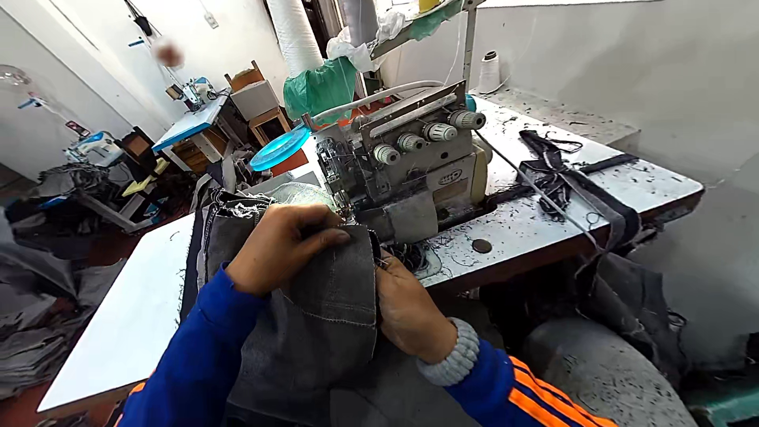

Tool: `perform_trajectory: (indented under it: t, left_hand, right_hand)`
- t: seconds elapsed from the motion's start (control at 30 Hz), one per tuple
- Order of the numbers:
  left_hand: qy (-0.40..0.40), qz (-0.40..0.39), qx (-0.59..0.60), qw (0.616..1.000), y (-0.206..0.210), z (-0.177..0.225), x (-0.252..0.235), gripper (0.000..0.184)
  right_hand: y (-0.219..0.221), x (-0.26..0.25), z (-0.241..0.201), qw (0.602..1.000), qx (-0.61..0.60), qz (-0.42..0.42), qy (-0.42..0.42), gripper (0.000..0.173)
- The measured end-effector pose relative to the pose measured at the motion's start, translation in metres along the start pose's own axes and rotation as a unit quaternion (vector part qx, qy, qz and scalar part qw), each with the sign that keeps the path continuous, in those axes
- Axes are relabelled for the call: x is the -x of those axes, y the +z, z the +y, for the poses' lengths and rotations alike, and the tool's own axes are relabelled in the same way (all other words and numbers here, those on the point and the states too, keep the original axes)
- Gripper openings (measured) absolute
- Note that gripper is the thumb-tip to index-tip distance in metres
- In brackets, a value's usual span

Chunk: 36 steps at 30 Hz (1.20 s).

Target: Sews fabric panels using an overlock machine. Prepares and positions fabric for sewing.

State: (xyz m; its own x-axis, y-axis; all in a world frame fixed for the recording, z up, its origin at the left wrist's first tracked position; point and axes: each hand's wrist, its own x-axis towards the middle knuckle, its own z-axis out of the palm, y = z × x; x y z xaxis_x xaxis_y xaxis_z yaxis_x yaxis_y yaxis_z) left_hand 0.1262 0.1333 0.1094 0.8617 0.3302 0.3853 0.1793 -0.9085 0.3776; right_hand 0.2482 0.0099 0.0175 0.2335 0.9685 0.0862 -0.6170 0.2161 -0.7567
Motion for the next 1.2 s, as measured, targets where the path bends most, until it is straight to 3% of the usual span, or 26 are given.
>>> perform_trajectory:
  t: [0.1,0.27,0.3,0.4,0.47,0.53,0.63,0.67,0.8,0.97,1.2]
  left_hand:
    - [-0.020,0.012,-0.008,1.000,0.000,0.005,-0.004,0.010]
    - [-0.051,0.091,-0.005,0.995,0.004,0.009,0.000,0.016]
    - [-0.053,0.111,-0.007,0.992,0.002,0.009,0.002,0.016]
    - [-0.071,0.146,-0.053,0.985,0.004,0.001,0.008,0.019]
    - [-0.096,0.130,-0.103,0.981,0.018,-0.010,0.014,0.024]
    - [-0.084,0.134,-0.140,0.978,0.039,-0.021,0.021,0.024]
    - [0.015,0.162,-0.252,0.954,0.061,-0.018,0.031,0.011]
    - [0.024,0.156,-0.297,0.942,0.070,-0.009,0.036,0.016]
    - [-0.069,0.141,-0.432,0.888,0.108,0.029,0.047,0.031]
    - [-0.112,0.173,-0.263,0.942,0.109,0.018,0.031,0.030]
    - [-0.205,0.160,-0.195,0.946,0.087,0.002,0.006,0.016]
  right_hand:
    - [0.003,0.001,0.005,1.000,-0.010,0.012,-0.013,0.026]
    - [0.001,0.001,0.026,0.986,-0.003,0.123,-0.113,0.013]
    - [-0.002,0.004,0.033,0.985,0.020,0.099,-0.140,0.008]
    - [-0.006,0.026,0.059,0.977,0.143,-0.030,-0.153,0.036]
    - [-0.005,0.041,0.082,0.970,0.206,-0.081,-0.105,0.026]
    - [-0.010,0.048,0.099,0.958,0.265,-0.077,-0.082,0.020]
    - [-0.021,0.053,0.103,0.948,0.301,-0.042,-0.095,0.016]
    - [-0.023,0.057,0.102,0.946,0.308,-0.033,-0.096,0.015]
    - [-0.023,0.069,0.089,0.935,0.335,0.000,-0.113,0.010]
    - [-0.023,0.060,0.070,0.942,0.306,0.009,-0.140,0.007]
    - [-0.026,0.029,0.047,0.971,0.215,0.010,-0.107,0.007]
